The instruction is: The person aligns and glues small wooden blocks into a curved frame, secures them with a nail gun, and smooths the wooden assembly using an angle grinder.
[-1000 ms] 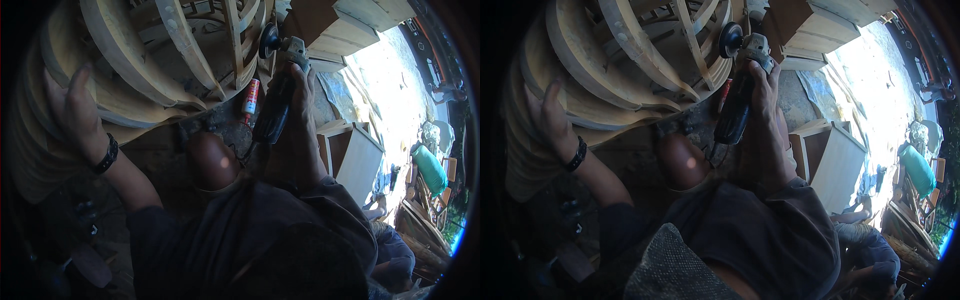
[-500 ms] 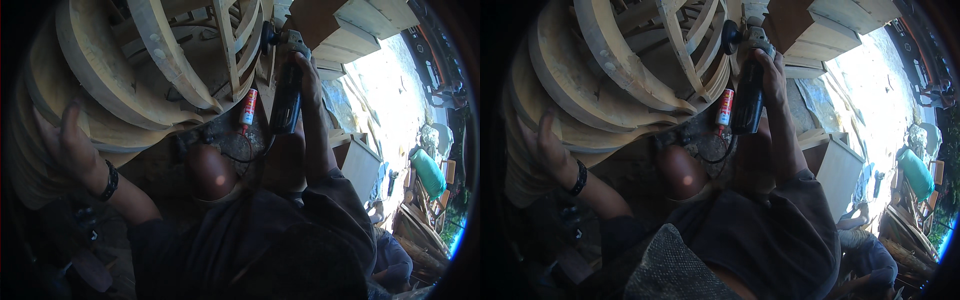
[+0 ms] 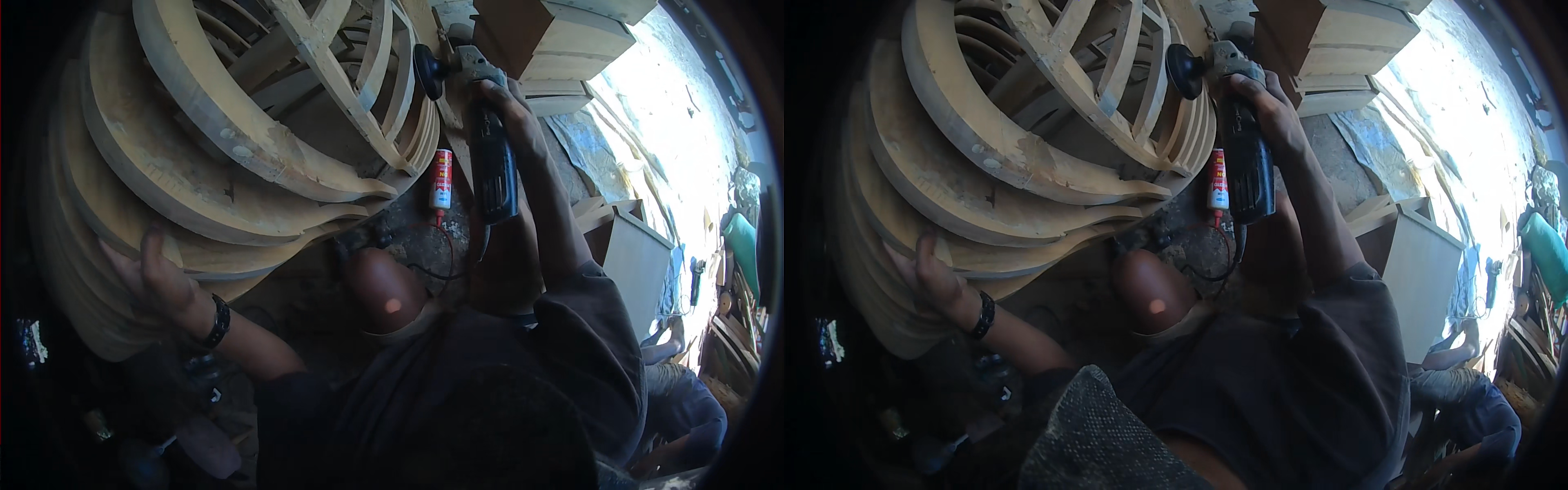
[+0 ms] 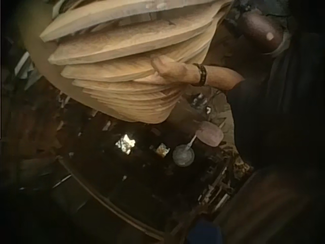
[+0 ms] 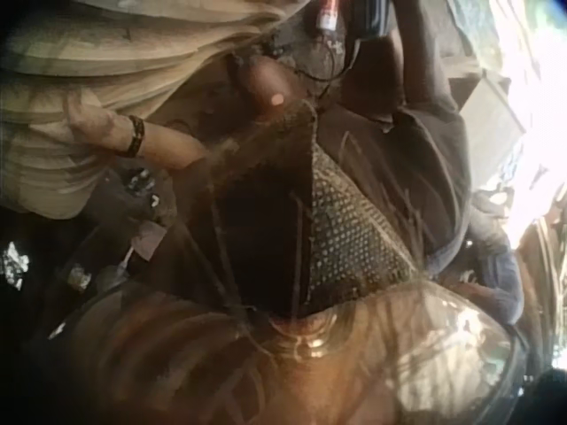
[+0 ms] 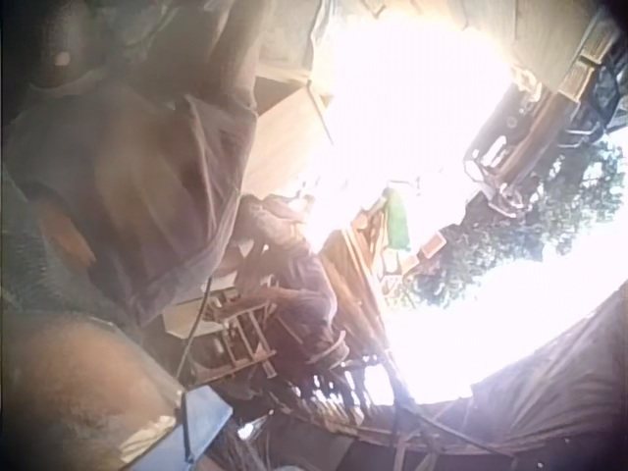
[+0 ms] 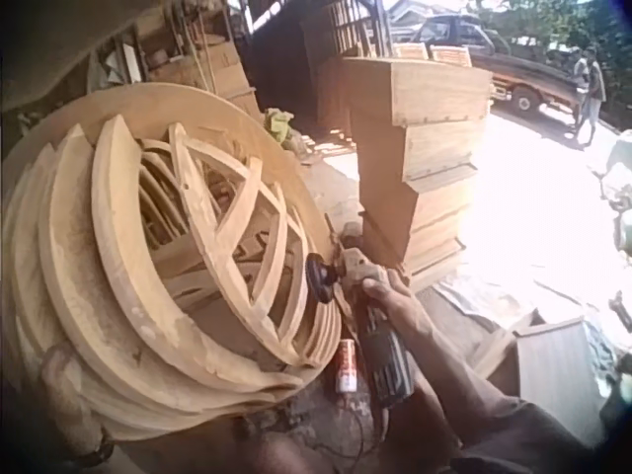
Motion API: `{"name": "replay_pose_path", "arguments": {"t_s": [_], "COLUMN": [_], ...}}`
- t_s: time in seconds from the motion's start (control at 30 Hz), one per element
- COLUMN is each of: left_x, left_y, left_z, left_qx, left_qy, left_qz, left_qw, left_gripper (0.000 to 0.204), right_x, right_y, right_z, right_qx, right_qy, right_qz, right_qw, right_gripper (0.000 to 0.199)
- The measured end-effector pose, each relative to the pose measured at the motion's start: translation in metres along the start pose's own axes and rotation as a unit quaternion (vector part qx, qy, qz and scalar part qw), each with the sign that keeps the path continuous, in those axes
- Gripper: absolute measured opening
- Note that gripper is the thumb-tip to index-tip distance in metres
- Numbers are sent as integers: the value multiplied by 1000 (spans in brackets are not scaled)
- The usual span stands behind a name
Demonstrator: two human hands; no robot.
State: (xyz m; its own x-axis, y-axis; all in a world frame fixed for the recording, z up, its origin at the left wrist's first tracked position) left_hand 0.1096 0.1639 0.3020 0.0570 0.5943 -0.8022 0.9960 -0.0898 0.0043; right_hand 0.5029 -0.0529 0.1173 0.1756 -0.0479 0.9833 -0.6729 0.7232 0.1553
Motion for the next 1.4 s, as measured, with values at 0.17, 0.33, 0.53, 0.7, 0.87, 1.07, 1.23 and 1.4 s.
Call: {"name": "replay_pose_path", "arguments": {"t_s": [0.17, 0.33, 0.53, 0.7, 0.87, 1.07, 1.23, 1.4], "left_x": [-3, -6, -10, -14, -11, -13, -10, -8], "left_y": [3, 3, 5, 8, 7, 13, 8, 8], "left_z": [1, 2, 5, 6, 5, 5, 4, 5], "left_qx": [17, 20, -8, -21, -34, -27, -15, -26], "left_qy": [-5, -21, -19, -30, -27, -44, -49, -48], "left_qz": [5, 11, -22, -17, -19, 13, 25, 29], "left_qw": [1000, 1000, 1000, 999, 999, 999, 998, 998], "left_gripper": [79, 79, 82, 83, 80, 82, 88, 89], "right_x": [-2, 17, 19, 15, 24, 8, 11, 14], "right_y": [15, 18, 4, -3, 0, -1, 2, -1], "right_z": [39, 27, -18, -44, -58, -16, 0, -44], "right_qx": [-21, -20, 1, 25, 7, 18, 19, 16], "right_qy": [-19, -58, -85, -146, -52, -29, -19, -60], "right_qz": [37, 80, 67, 118, 72, 16, 17, 47], "right_qw": [999, 995, 994, 982, 996, 999, 999, 997], "right_gripper": [52, 75, 77, 73, 56, 75, 78, 79]}}
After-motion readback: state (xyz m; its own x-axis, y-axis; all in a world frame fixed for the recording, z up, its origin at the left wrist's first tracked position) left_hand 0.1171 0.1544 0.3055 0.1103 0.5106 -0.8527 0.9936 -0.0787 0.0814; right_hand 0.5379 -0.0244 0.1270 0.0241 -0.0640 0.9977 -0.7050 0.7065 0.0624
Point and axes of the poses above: each hand's wrist, its own z-axis away from the middle knuckle, its own y-axis out of the palm, x = y × z, the point moved 3 cm from there along -z, towards the middle knuckle, and after that the axes turned 10 degrees about z, right-handed, at the moved point
